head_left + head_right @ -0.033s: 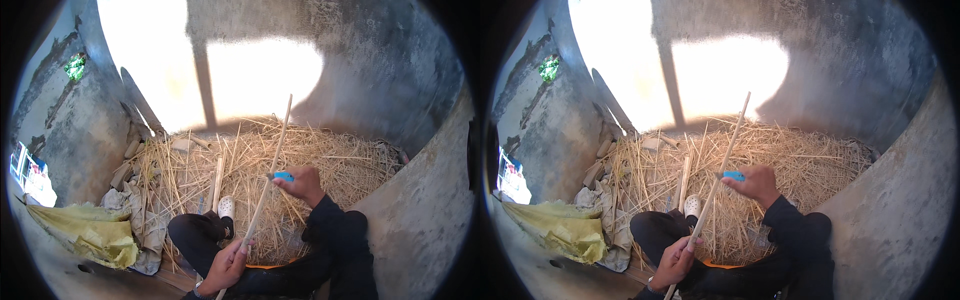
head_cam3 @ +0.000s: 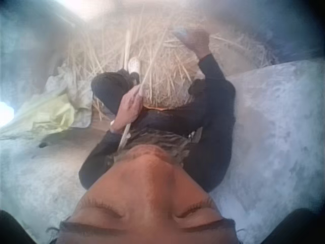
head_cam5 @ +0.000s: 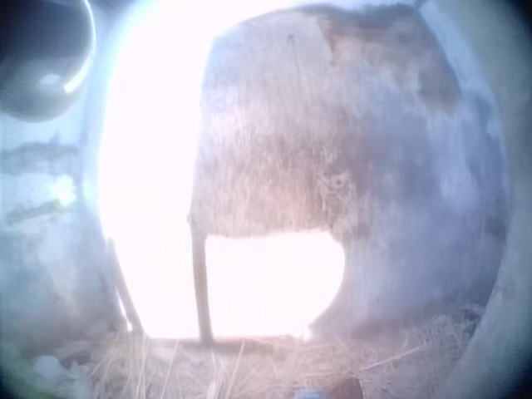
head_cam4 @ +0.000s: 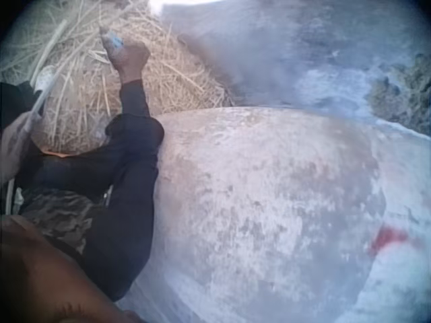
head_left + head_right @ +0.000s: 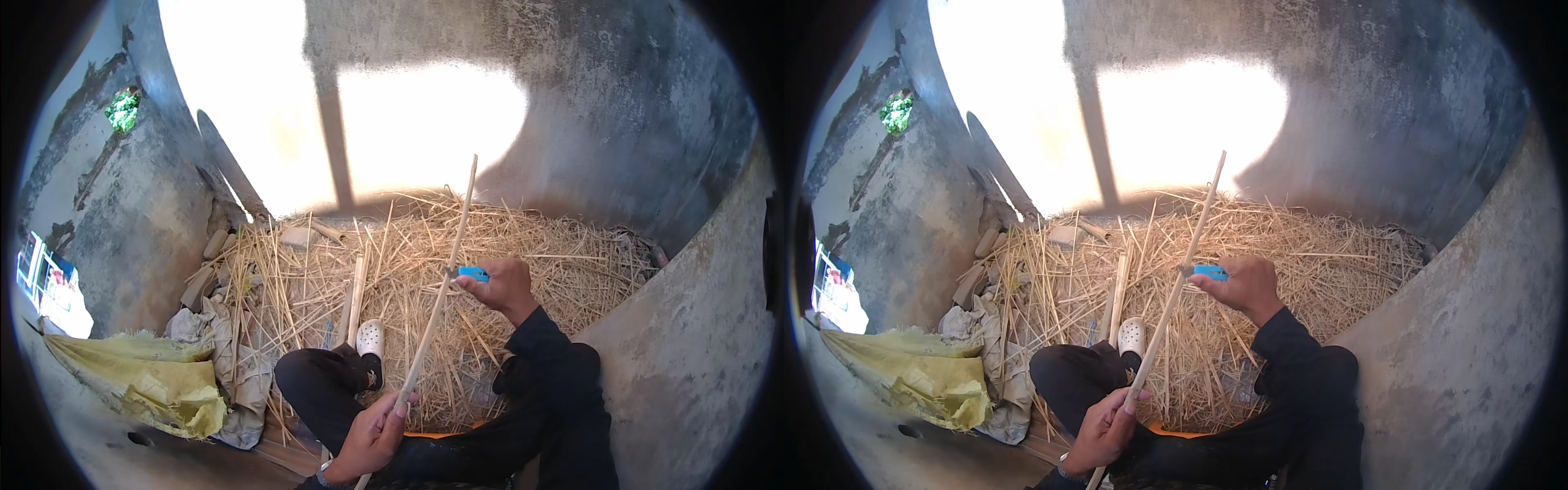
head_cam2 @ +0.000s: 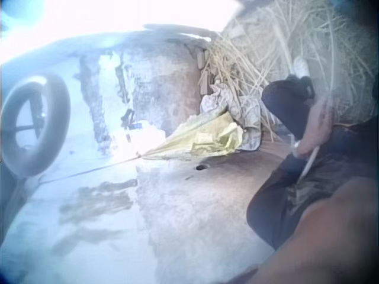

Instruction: The person sits on a straw-covered floor and uses a blue utility knife to peel the outer layer off long, thin sticks. They hold the stick with one hand and scrape along its length with the knife, repeating the action on multiple sticks.

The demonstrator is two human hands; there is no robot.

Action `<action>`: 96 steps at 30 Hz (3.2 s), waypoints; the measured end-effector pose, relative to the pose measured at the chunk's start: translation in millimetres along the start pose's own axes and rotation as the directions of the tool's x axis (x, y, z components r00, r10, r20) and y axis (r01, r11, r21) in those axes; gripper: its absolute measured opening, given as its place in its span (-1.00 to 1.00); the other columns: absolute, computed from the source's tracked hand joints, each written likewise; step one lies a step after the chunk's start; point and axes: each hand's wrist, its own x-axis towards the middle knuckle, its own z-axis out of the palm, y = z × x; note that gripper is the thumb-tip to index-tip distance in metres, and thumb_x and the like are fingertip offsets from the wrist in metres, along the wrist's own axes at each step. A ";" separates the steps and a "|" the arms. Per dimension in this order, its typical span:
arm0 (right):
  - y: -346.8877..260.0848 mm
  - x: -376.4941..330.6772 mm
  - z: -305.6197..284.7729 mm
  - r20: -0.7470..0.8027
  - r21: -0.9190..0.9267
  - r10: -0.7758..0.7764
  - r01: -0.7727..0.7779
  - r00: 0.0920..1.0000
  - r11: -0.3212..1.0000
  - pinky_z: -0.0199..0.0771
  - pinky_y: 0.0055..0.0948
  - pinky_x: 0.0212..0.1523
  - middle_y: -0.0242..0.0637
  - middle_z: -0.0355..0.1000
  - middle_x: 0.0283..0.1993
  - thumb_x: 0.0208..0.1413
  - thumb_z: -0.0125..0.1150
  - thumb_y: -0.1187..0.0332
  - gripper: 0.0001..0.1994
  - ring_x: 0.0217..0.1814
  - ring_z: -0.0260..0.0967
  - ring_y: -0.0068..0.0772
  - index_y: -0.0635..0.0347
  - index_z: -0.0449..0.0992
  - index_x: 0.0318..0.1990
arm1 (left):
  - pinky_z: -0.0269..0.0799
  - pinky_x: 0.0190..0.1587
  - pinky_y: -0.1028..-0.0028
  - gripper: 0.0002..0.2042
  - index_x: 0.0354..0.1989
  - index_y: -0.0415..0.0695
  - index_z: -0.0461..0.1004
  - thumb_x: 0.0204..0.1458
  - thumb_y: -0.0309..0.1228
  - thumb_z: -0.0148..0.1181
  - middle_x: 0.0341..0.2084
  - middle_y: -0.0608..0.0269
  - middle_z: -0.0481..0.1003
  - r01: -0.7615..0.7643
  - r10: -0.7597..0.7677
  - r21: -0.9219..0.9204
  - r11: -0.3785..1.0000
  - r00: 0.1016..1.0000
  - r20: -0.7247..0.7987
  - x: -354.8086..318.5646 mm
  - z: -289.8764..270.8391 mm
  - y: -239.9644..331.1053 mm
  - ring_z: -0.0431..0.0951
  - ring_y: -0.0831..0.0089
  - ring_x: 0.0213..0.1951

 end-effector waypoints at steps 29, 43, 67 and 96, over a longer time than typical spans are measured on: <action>-46.3 -25.6 -17.9 0.106 0.185 -0.203 0.181 0.974 0.966 0.24 -0.28 -0.69 -0.31 0.21 -0.82 -0.03 0.07 -0.38 -0.33 -0.78 0.29 -0.26 0.08 0.37 -0.75 | 0.03 -0.68 0.64 -0.67 -0.09 -0.26 0.35 0.33 -0.21 -0.21 -0.86 0.44 0.14 0.072 -0.054 -0.316 0.946 0.996 0.066 31.4 -4.7 -0.9 0.03 0.67 -0.86; -12.0 1.8 -17.4 0.111 0.015 0.128 -0.131 0.986 0.991 0.21 -0.30 -0.71 -0.27 0.23 -0.82 0.00 0.01 -0.40 -0.29 -0.79 0.29 -0.29 0.12 0.41 -0.76 | 0.00 -0.68 0.69 -0.66 -0.09 -0.27 0.37 0.35 -0.23 -0.23 -0.80 0.52 0.18 0.000 0.004 -0.057 0.998 0.998 0.060 14.7 0.9 -4.1 0.12 0.77 -0.76; -11.0 -14.3 3.8 0.027 0.038 0.026 -0.027 0.999 0.999 0.22 -0.30 -0.72 -0.33 0.20 -0.84 -0.04 0.04 -0.42 -0.31 -0.81 0.26 -0.27 0.06 0.36 -0.77 | 0.01 -0.63 0.69 -0.72 -0.08 -0.25 0.35 0.34 -0.28 -0.20 -0.72 0.53 0.22 -0.026 0.032 -0.095 0.995 0.998 0.060 14.6 -2.7 -14.8 0.15 0.80 -0.69; 151.5 40.8 -37.8 -0.246 -0.285 0.320 -0.384 0.915 0.878 0.32 -0.08 -0.57 -0.16 0.31 -0.76 0.03 -0.07 -0.40 -0.29 -0.64 0.38 -0.05 0.12 0.46 -0.71 | 0.02 -0.63 0.68 -0.72 -0.13 -0.20 0.35 0.33 -0.23 -0.17 -0.73 0.50 0.18 0.067 -0.024 -0.174 0.982 0.970 0.241 -11.1 17.2 -16.4 0.13 0.74 -0.70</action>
